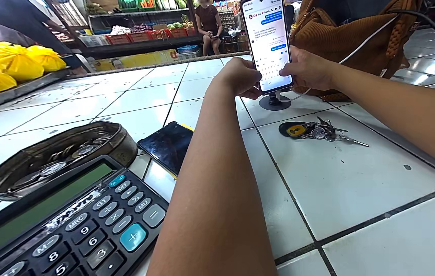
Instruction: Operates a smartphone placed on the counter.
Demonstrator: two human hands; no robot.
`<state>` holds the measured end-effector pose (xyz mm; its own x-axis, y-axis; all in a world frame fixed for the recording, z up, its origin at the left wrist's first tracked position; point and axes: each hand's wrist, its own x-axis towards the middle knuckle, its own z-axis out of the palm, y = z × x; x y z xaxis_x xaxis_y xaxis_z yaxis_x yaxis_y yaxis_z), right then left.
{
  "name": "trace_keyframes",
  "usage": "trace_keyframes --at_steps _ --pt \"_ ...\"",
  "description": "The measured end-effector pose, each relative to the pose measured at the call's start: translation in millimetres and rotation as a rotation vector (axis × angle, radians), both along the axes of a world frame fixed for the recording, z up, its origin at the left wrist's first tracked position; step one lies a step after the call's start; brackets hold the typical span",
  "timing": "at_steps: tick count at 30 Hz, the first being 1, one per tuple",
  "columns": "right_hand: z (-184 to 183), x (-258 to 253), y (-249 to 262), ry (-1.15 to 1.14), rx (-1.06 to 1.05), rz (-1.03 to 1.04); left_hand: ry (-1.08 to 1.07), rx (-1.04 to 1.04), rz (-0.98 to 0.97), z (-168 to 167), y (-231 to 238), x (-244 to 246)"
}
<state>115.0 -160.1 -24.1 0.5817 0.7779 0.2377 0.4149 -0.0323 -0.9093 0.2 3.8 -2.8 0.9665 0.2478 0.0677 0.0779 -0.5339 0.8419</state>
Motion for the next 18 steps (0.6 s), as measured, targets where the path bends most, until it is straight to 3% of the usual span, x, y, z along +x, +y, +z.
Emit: trace_keyframes --at_steps 9,14,18 --pt "-0.5 -2.9 2.6 0.010 0.026 -0.046 0.008 -0.037 0.003 0.8 -0.7 0.7" --pt "-8.2 -6.7 13.4 -0.122 0.100 -0.169 0.012 -0.040 -0.002 1.9 -1.3 -1.2" --pt "-4.0 -2.5 5.0 -0.054 0.027 -0.027 0.012 -0.040 0.004 1.9 -0.4 -0.8"
